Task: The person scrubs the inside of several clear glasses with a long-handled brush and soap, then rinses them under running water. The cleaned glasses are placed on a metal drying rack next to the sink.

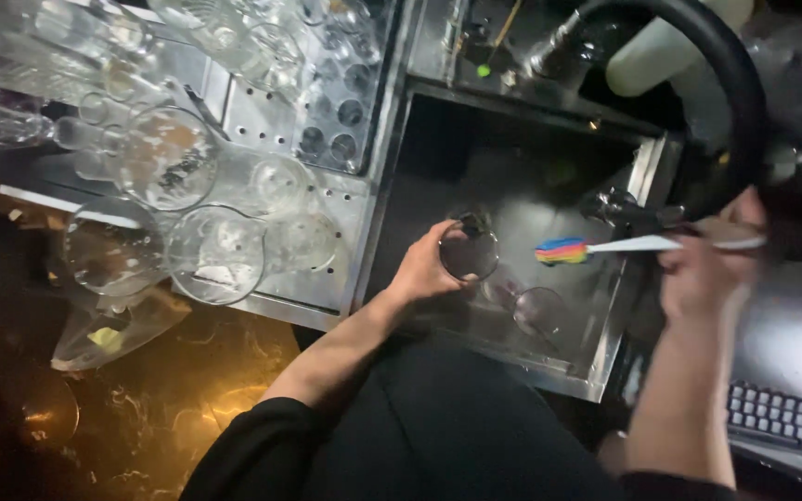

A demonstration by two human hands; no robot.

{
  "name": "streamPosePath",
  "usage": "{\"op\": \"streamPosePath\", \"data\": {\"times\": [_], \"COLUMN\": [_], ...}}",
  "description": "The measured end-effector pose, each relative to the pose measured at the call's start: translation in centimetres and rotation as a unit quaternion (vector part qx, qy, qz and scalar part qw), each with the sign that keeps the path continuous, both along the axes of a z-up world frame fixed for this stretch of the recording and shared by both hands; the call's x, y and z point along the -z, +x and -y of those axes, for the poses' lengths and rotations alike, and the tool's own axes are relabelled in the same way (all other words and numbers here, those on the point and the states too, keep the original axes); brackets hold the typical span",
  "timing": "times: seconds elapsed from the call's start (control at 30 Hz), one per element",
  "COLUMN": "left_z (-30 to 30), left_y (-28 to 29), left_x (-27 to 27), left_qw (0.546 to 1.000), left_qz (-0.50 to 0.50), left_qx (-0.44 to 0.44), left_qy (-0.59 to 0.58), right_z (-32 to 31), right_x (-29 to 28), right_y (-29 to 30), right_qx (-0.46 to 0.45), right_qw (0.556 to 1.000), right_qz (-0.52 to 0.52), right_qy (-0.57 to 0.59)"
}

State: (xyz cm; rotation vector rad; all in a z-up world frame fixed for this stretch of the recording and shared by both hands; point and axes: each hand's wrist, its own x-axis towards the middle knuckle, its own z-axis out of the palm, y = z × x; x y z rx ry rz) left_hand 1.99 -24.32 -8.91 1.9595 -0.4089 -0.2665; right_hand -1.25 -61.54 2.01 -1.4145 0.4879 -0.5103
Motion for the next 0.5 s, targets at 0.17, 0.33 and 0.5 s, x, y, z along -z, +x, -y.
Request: {"op": "streamPosePath", "data": {"times": [0.17,0.33,0.5], "left_z": [-1.4,-1.3,-1.3], "left_y": [0.5,2.1,3.0], "left_x": [-0.4,3.0,5.6], "left_qw": [0.997,0.992,0.958], "left_qz": [-0.072,-0.065,-0.116], "left_qx": [-0.003,-0.109,-0.217], "left_qy": [0.011,-0.021,-0.149], "right_z": [-6.1,-8.0,-9.1], "right_x": [0.3,2.5,-1.5], "right_y": [2.6,1.7,2.3], "right_qx": [-0.020,-0.077,-0.164], "right_qw": [0.972,0.952,0.863], "right_qz": [-0.219,-0.223,-0.238], "right_qy": [-0.079,-0.195,-0.414]}}
